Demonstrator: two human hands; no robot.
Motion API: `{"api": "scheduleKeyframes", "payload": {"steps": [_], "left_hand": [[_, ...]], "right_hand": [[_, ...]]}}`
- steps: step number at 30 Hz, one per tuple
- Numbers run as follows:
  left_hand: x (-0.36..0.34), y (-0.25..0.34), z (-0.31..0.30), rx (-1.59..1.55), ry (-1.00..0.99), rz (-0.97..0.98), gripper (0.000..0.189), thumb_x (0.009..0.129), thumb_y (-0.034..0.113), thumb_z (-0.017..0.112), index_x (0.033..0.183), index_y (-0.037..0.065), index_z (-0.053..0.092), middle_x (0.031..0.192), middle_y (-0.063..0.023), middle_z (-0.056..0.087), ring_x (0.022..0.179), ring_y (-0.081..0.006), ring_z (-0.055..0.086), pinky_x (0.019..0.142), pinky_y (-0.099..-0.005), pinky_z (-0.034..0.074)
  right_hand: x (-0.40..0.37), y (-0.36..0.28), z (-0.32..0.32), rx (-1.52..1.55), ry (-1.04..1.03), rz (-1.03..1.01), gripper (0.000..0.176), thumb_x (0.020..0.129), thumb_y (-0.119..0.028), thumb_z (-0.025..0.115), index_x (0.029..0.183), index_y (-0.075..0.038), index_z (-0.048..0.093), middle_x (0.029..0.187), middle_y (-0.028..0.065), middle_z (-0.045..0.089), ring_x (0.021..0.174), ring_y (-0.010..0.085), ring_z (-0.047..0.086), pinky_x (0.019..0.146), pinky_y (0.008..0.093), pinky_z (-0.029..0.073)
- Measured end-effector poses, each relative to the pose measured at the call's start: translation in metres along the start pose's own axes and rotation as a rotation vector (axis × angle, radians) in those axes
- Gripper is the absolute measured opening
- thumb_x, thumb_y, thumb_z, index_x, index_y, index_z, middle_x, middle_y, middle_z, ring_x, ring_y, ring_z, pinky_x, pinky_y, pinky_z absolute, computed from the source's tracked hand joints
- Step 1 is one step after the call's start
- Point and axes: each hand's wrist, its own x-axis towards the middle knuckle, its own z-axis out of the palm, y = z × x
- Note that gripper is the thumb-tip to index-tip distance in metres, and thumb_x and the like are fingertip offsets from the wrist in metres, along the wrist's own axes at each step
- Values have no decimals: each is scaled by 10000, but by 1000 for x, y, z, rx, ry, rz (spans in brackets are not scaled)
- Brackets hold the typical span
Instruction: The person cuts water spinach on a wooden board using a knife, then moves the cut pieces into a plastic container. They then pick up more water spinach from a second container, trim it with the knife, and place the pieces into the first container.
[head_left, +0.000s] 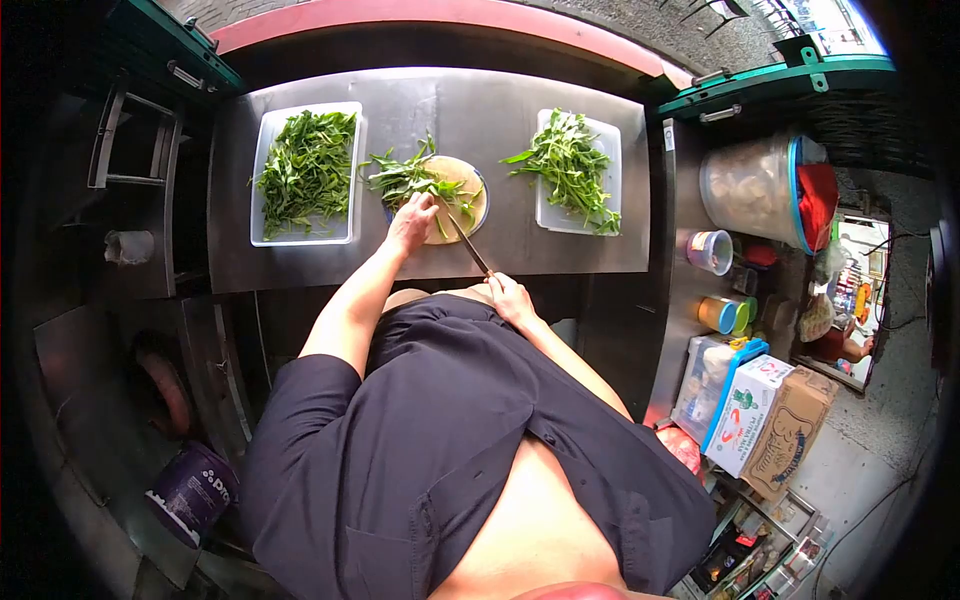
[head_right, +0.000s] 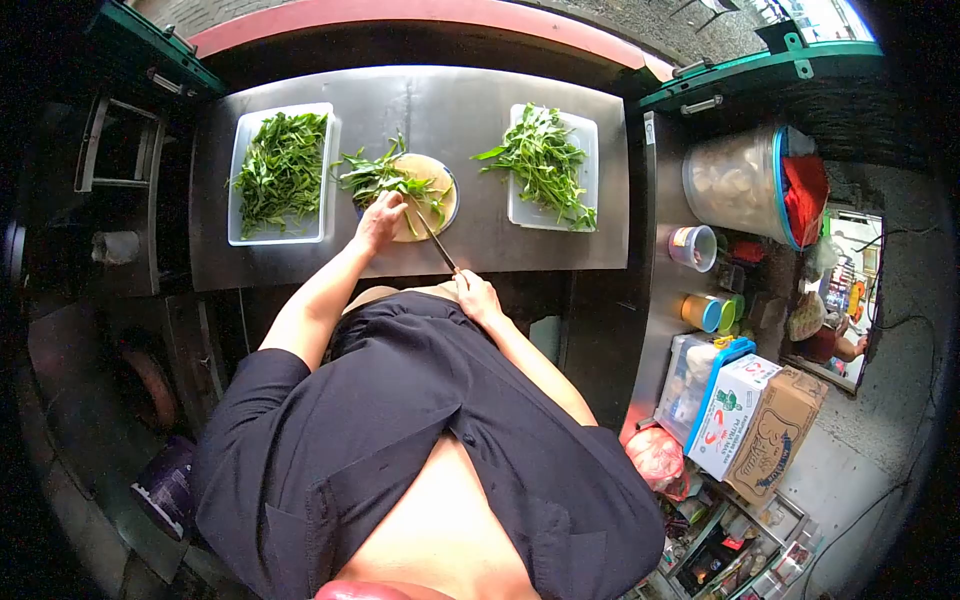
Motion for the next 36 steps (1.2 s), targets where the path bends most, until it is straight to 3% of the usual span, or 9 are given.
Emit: {"api": "scheduleKeyframes", "payload": {"steps": [3, 4, 7, 18, 36], "left_hand": [[-10, -2, -2, 193, 78, 98, 524, 746, 78, 715, 1267, 64, 665, 1357, -94, 578, 1290, -302, 504, 1048, -405, 468], [-15, -2, -2, 208, -51, 55, 620, 749, 99, 718, 1360, 67, 616, 1473, -68, 528, 1377, -288, 443, 1099, -410, 407], [-21, 0, -4, 206, -106, 75, 598, 788, 102, 655, 1384, 89, 610, 1477, -49, 529, 1390, -279, 433, 1109, -404, 383], [-25, 6, -1, 189, -165, -62, 643, 809, 87, 642, 1445, 141, 568, 1536, -28, 470, 1463, -279, 359, 1168, -465, 319], [-26, -4, -5, 167, -228, -34, 692, 835, 97, 604, 1516, 149, 489, 1584, -4, 428, 1487, -260, 345, 1185, -466, 314]], "right_hand": [[-3, -3, 3, 21, 18, -41, 363, 1044, -385, 516, 1161, -80, 675, 1002, 238, 719, 988, 439, 693, 826, 502, 547], [-2, -4, 6, 19, 25, -56, 357, 1044, -384, 515, 1144, -75, 665, 1000, 248, 714, 981, 455, 685, 814, 517, 547], [2, -13, 9, -44, 7, -33, 351, 1046, -376, 511, 1128, -72, 664, 996, 254, 710, 969, 460, 684, 802, 523, 547], [12, -28, 3, -186, 0, -32, 368, 1048, -397, 479, 1128, -88, 663, 996, 262, 718, 970, 482, 683, 844, 561, 542], [10, -73, -23, -434, -7, 17, 348, 1048, -380, 477, 1126, -82, 640, 980, 270, 719, 980, 477, 689, 865, 580, 537]]}}
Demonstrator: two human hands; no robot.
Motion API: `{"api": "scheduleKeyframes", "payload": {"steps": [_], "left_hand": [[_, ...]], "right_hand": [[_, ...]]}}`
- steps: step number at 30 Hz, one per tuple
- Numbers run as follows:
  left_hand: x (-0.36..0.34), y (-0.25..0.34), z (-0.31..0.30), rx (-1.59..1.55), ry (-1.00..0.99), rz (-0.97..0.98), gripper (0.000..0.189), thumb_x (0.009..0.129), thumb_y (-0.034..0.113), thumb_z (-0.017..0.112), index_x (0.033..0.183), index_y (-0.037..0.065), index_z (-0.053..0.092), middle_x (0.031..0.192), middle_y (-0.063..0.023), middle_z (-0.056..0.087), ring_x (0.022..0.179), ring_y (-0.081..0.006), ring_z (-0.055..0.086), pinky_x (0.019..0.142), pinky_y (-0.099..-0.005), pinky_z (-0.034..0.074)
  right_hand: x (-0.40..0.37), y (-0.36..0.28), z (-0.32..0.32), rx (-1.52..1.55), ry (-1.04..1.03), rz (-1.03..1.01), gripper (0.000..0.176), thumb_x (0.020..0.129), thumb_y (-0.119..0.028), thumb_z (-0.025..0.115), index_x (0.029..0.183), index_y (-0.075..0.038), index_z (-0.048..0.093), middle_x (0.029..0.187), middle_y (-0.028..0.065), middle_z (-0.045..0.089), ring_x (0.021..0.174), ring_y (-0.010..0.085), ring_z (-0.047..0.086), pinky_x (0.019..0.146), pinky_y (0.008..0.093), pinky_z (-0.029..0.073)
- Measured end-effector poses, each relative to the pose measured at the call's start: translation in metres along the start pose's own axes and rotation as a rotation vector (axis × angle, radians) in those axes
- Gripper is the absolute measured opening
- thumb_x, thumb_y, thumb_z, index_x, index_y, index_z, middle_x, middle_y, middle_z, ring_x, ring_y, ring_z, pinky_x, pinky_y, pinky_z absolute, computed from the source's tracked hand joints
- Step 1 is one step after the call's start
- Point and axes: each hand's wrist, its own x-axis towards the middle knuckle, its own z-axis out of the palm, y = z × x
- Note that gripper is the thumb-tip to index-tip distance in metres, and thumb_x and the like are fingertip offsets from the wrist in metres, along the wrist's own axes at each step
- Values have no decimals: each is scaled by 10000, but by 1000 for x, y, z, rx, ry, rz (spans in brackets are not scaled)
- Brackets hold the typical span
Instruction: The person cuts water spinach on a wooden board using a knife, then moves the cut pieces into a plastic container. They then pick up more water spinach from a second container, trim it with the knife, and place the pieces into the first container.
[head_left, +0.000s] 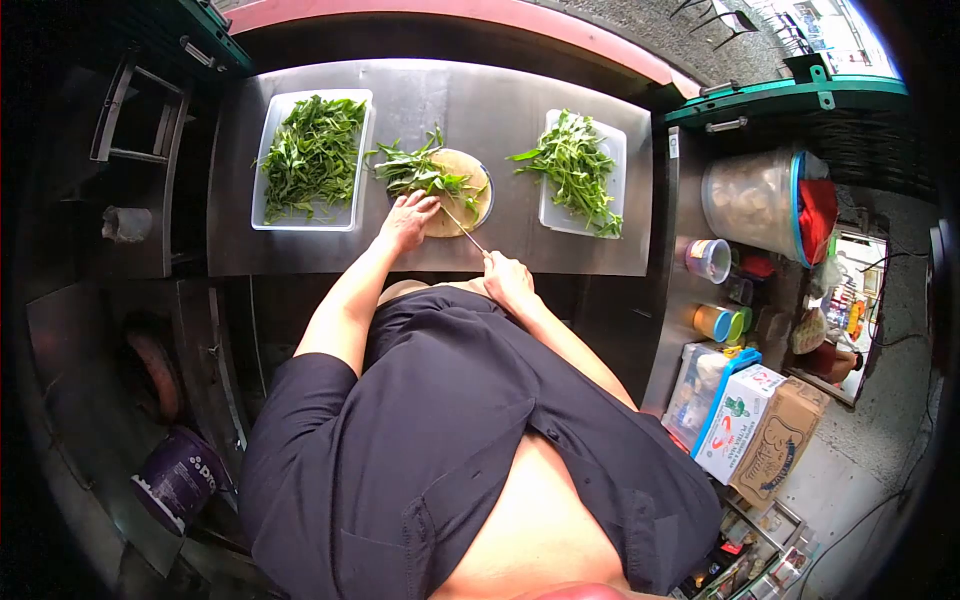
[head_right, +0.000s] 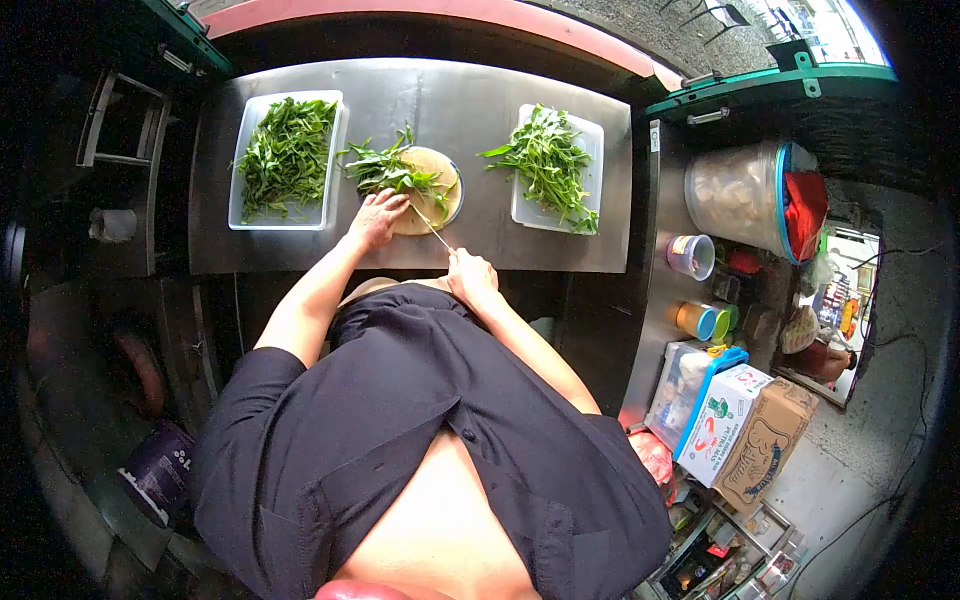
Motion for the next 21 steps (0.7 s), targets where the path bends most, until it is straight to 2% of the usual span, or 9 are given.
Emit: {"api": "scheduleKeyframes", "payload": {"steps": [6, 21], "left_hand": [[-2, 1, -7, 4, 7, 26, 688, 824, 92, 611, 1503, 137, 503, 1585, -10, 428, 1486, -260, 346, 1167, -456, 331], [-6, 3, -5, 18, 18, 27, 709, 818, 114, 637, 1511, 124, 492, 1598, -22, 411, 1490, -276, 346, 1181, -459, 330]], "right_hand": [[3, -5, -12, -45, -10, -20, 418, 1064, -407, 433, 1117, -60, 659, 1004, 261, 728, 997, 458, 701, 901, 548, 547], [10, -3, -20, 15, -33, -13, 462, 1061, -433, 418, 1059, -53, 680, 1041, 284, 715, 1040, 482, 676, 947, 565, 521]]}}
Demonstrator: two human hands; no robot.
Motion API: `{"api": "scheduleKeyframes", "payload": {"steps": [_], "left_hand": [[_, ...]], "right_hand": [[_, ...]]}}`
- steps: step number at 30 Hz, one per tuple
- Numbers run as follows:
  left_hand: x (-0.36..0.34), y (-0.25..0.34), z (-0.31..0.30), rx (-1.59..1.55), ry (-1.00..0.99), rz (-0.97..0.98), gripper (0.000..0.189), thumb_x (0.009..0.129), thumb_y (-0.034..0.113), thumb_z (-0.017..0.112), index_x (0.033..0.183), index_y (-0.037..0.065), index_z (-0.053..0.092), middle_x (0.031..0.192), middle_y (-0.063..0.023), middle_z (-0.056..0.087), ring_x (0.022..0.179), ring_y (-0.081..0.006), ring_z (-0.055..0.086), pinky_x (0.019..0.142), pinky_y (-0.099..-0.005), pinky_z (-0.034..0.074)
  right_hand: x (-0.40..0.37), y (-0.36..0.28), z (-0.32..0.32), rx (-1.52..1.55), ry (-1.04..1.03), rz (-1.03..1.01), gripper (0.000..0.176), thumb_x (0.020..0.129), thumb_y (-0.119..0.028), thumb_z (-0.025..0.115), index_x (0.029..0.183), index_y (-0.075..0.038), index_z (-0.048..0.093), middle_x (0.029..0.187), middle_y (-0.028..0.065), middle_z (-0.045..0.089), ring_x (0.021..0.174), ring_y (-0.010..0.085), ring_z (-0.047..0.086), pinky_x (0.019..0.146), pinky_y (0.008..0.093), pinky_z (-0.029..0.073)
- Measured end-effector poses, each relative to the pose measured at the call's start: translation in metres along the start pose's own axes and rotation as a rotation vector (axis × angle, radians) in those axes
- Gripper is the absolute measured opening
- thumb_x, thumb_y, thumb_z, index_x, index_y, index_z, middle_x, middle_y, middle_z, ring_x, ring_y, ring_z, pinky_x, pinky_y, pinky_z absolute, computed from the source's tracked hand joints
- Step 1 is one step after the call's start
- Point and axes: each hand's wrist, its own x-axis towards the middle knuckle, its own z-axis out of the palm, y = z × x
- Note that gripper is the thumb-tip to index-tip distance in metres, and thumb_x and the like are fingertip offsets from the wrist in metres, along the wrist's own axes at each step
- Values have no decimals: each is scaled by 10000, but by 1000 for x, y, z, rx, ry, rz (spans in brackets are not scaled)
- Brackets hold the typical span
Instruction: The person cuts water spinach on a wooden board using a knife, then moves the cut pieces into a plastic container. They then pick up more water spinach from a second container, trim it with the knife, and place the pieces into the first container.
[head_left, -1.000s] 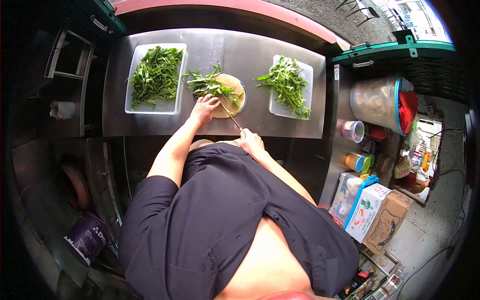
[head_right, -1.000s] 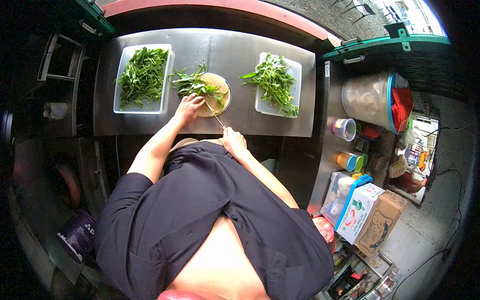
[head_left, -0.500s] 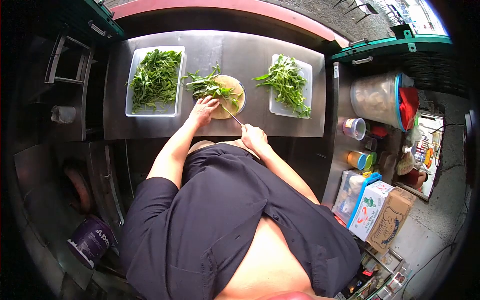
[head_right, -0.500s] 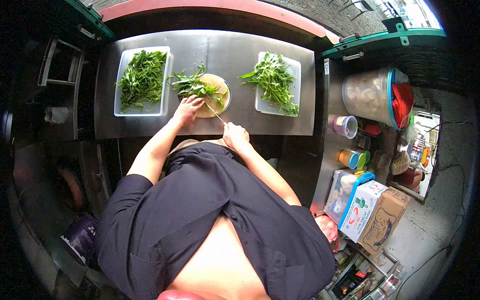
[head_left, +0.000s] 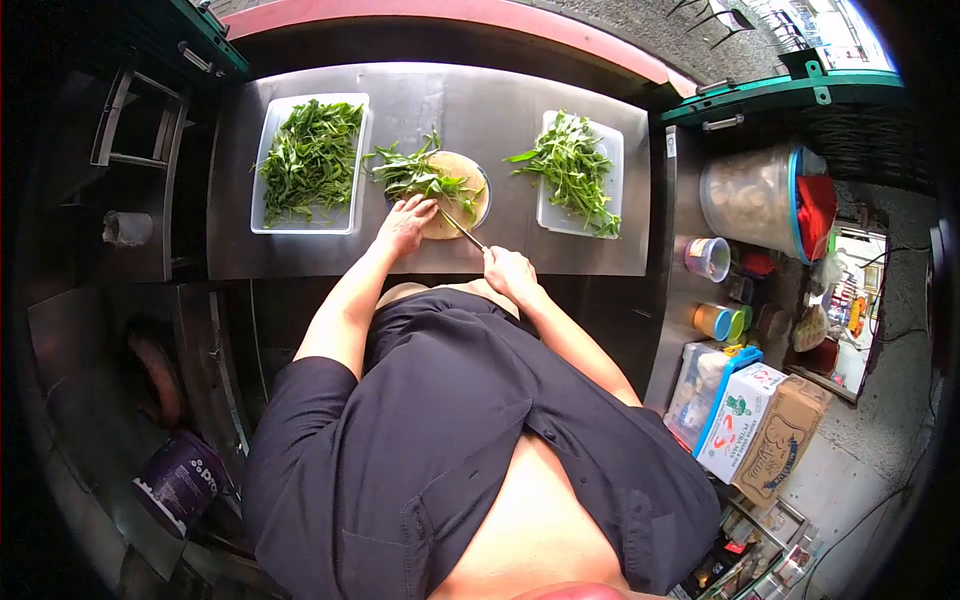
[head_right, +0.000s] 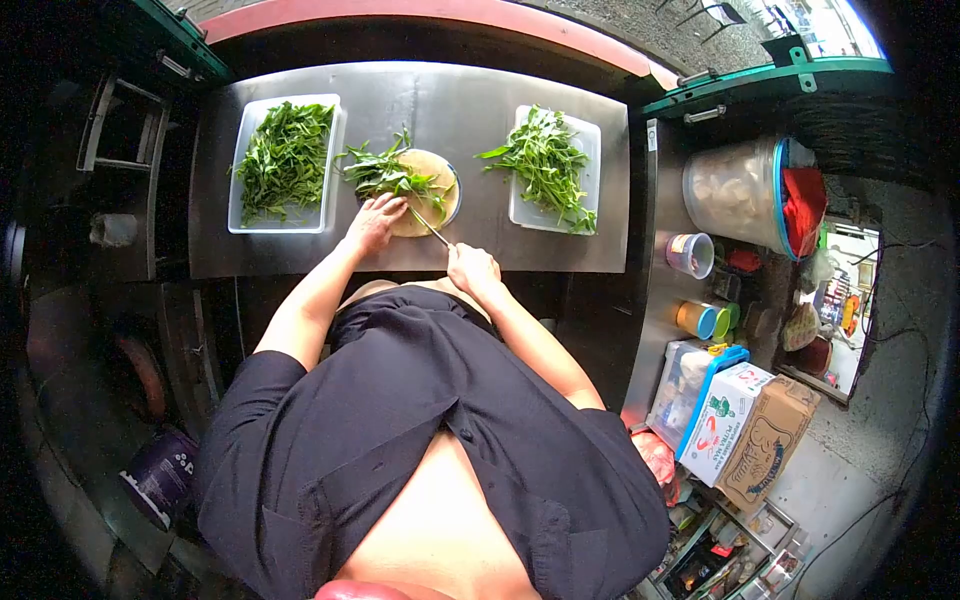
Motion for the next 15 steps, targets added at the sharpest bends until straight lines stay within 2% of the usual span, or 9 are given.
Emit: {"api": "scheduleKeyframes", "payload": {"steps": [15], "left_hand": [[1, -1, -3, -16, -6, 9, 693, 822, 100, 635, 1503, 117, 506, 1580, -34, 426, 1481, -284, 357, 1189, -448, 323]], "right_hand": [[3, -7, -6, -14, -23, 9, 452, 1056, -430, 426, 1095, -66, 691, 1075, 266, 719, 1074, 462, 675, 969, 551, 520]]}}
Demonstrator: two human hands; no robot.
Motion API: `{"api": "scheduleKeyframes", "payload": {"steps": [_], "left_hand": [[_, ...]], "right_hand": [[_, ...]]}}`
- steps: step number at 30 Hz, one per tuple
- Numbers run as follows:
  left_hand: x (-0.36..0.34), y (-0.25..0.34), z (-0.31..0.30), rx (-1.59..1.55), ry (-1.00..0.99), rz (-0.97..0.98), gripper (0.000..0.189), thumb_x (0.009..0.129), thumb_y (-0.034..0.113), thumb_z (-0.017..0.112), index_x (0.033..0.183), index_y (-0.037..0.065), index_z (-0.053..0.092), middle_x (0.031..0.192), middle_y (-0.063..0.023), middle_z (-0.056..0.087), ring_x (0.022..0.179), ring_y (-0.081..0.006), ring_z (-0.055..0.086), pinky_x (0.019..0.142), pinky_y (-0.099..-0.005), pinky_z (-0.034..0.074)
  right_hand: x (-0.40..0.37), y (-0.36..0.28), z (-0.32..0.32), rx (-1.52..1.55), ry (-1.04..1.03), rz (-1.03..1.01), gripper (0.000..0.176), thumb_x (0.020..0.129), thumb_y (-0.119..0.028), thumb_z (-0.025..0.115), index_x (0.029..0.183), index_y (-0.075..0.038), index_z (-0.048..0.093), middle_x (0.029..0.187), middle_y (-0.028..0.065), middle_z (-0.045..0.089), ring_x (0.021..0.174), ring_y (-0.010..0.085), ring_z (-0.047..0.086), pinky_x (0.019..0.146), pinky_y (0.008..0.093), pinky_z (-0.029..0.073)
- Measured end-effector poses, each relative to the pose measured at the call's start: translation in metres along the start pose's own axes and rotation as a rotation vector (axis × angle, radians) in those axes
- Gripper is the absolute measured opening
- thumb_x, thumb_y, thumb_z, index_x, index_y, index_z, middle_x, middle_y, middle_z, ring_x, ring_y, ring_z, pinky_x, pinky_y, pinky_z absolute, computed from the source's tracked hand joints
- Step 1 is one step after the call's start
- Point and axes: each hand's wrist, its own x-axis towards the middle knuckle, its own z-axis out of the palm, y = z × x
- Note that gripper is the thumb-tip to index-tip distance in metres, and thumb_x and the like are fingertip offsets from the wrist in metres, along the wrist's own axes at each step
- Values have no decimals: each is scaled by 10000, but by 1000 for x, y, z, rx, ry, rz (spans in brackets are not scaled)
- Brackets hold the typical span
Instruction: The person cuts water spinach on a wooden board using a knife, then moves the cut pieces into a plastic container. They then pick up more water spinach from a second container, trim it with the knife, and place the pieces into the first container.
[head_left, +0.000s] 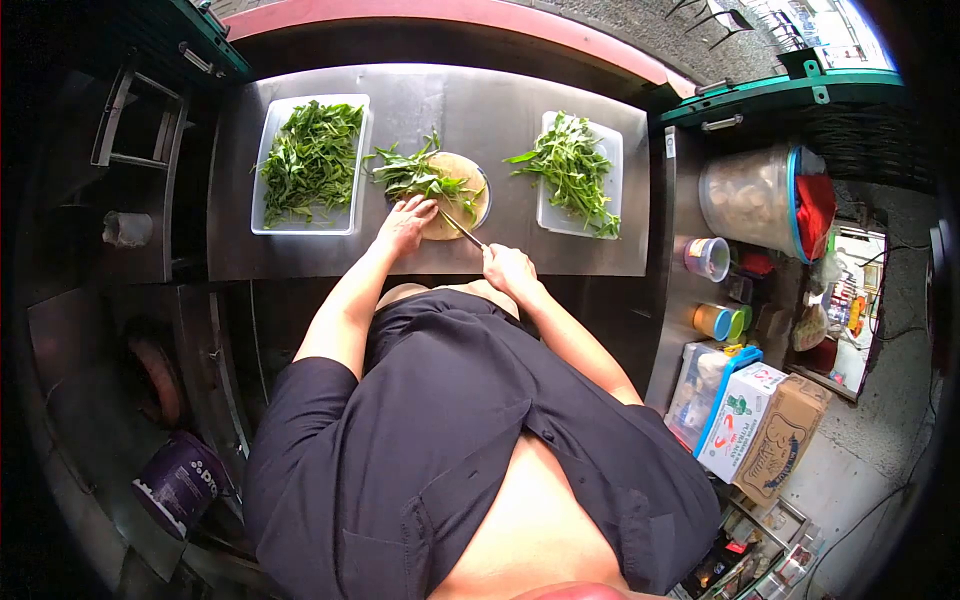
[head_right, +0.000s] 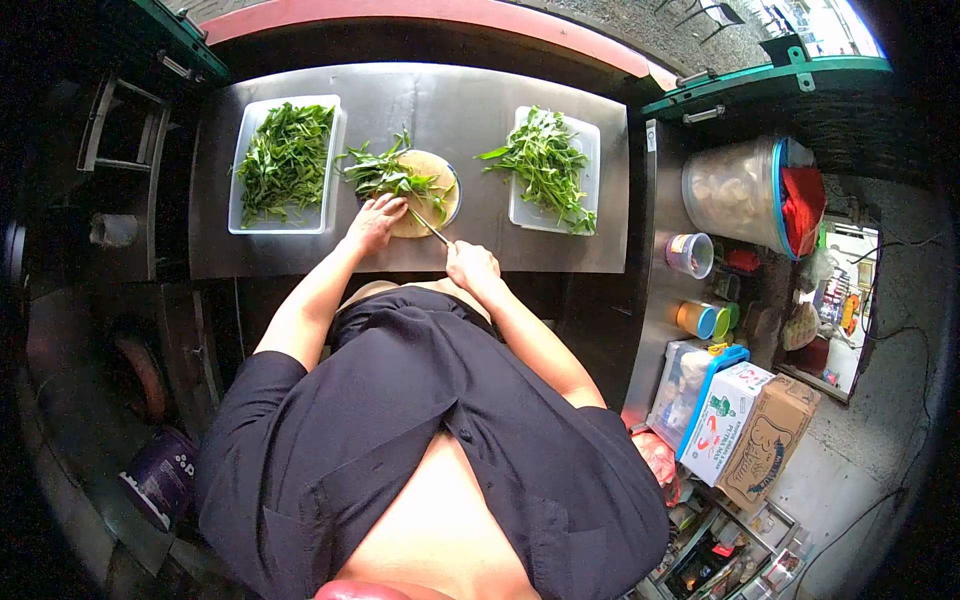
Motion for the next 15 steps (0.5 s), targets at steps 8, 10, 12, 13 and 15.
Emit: {"api": "scheduleKeyframes", "payload": {"steps": [8, 10, 12, 13, 15], "left_hand": [[0, -1, 0, -1, 5, 6, 684, 823, 90, 629, 1497, 118, 514, 1578, -36, 430, 1477, -282, 360, 1182, -447, 326], [1, -2, 1, 1, 0, 12, 690, 819, 92, 634, 1498, 119, 513, 1579, -35, 429, 1477, -281, 359, 1183, -448, 325], [2, -3, 3, 2, -3, 13, 707, 805, 95, 645, 1499, 122, 512, 1580, -34, 424, 1479, -277, 355, 1181, -455, 326], [3, -4, 4, 3, -3, 13, 707, 805, 95, 645, 1499, 122, 512, 1580, -34, 424, 1479, -277, 355, 1181, -455, 326], [3, -4, 2, -3, -18, 18, 713, 797, 99, 651, 1496, 123, 513, 1579, -34, 421, 1480, -273, 352, 1181, -463, 327]], "right_hand": [[-2, -1, 0, 2, 11, 10, 453, 1053, -436, 432, 1088, -68, 694, 1067, 263, 722, 1069, 467, 676, 963, 556, 522], [-2, -1, 0, 2, 16, 9, 454, 1051, -438, 435, 1083, -68, 696, 1062, 263, 722, 1064, 468, 678, 959, 557, 524], [0, 0, 1, -8, 23, 10, 453, 1048, -438, 440, 1073, -67, 699, 1057, 264, 723, 1056, 468, 680, 953, 553, 528], [1, 1, 1, -8, 23, 10, 453, 1048, -438, 440, 1073, -67, 699, 1057, 264, 723, 1056, 468, 680, 953, 553, 528], [1, 0, 1, -4, 26, -5, 454, 1048, -438, 441, 1072, -65, 699, 1062, 267, 722, 1057, 469, 679, 955, 548, 527]]}}
